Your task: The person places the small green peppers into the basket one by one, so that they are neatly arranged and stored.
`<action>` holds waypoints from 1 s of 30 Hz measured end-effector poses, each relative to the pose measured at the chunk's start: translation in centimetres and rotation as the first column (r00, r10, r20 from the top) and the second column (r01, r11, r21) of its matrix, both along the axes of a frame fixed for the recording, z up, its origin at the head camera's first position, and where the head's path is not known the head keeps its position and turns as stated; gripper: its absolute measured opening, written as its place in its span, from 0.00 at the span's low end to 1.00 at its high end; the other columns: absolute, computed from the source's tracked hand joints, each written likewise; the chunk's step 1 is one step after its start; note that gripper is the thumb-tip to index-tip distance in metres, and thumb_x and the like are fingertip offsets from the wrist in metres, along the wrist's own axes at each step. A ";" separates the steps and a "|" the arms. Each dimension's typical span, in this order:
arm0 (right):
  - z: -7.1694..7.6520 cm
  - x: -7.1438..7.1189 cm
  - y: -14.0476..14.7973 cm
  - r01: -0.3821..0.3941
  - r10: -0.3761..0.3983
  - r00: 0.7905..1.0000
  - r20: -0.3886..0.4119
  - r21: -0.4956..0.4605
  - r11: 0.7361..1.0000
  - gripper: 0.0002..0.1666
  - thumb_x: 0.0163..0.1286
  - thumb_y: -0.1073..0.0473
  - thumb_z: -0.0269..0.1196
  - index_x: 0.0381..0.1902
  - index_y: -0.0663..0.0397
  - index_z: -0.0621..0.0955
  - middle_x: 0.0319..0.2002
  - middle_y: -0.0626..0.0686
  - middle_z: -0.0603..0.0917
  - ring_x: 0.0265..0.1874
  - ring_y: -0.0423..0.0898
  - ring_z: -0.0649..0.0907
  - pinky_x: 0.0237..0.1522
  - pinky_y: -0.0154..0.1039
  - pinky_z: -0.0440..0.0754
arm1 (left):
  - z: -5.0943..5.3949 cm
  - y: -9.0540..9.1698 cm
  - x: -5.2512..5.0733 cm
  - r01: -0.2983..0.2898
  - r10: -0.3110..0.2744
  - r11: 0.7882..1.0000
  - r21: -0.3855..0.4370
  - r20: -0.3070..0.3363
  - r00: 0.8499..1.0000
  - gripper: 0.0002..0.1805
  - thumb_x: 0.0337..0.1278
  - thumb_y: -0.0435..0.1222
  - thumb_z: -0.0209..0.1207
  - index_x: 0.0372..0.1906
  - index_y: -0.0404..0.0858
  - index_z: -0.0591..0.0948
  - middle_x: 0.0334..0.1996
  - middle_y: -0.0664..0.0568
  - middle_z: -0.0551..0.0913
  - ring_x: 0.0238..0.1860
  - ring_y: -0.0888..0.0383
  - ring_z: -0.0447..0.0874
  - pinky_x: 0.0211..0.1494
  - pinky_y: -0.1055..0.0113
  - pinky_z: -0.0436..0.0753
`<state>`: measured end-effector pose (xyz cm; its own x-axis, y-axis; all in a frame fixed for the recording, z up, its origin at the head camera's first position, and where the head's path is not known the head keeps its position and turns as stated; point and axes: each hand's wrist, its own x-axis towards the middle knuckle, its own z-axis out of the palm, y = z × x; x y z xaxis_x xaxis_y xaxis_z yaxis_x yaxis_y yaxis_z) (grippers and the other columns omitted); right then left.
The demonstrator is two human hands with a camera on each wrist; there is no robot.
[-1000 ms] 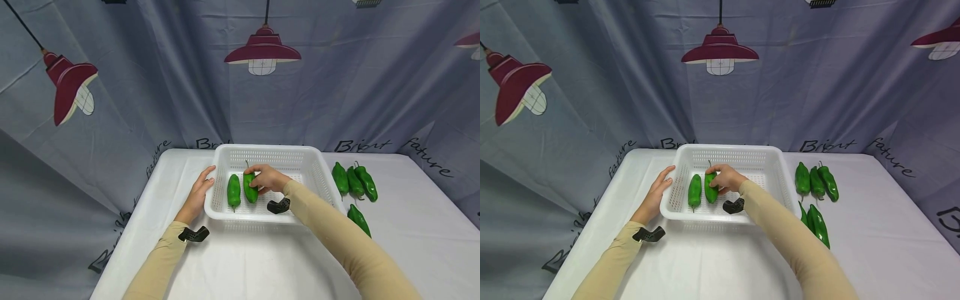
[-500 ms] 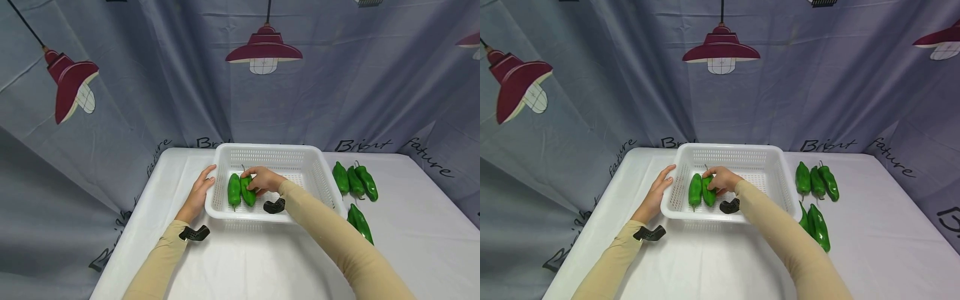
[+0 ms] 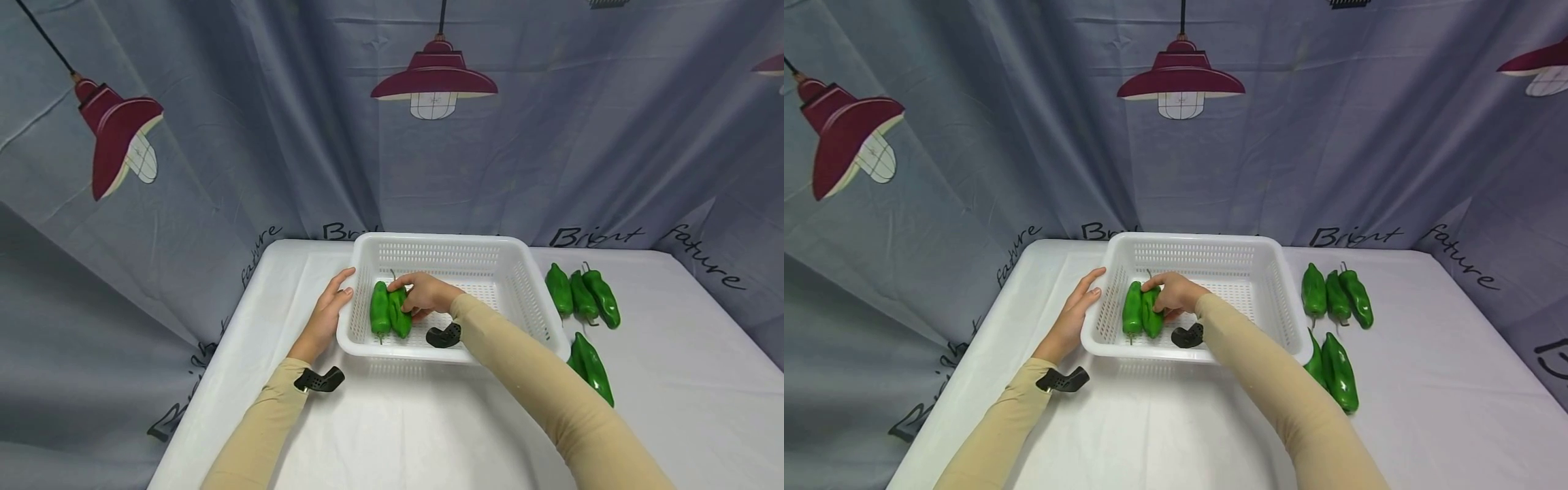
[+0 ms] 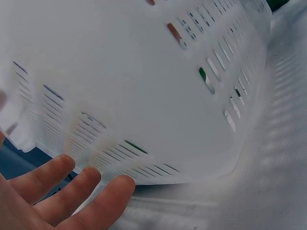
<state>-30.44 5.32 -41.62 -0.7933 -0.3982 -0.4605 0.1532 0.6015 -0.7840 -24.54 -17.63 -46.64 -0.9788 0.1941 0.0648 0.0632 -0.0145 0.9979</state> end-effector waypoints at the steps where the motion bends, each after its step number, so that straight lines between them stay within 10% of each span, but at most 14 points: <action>1: 0.0 0.0 -0.1 -0.001 0.001 1.000 -0.001 -0.001 1.000 0.35 0.63 0.78 0.60 0.68 0.52 0.77 0.62 0.64 0.78 0.39 0.50 0.85 0.39 0.45 0.89 | 0.1 0.0 0.0 0.000 0.000 1.000 0.001 -0.001 1.000 0.28 0.80 0.38 0.40 0.79 0.47 0.58 0.68 0.30 0.71 0.62 0.38 0.79 0.54 0.67 0.84; 30: 0.1 0.2 0.3 0.023 -0.022 0.999 0.027 -0.046 0.999 0.29 0.64 0.80 0.57 0.62 0.59 0.78 0.51 0.61 0.83 0.36 0.50 0.86 0.43 0.49 0.90 | 0.1 0.1 -0.1 0.001 -0.001 1.000 0.012 0.003 1.000 0.28 0.79 0.38 0.41 0.80 0.46 0.58 0.67 0.29 0.72 0.59 0.42 0.81 0.54 0.65 0.84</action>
<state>-30.20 5.62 -41.48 -0.7901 -0.4020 -0.4628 0.1873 0.5605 -0.8067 -24.62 -17.57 -46.54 -0.9789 0.1941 0.0645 0.0604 -0.0268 0.9978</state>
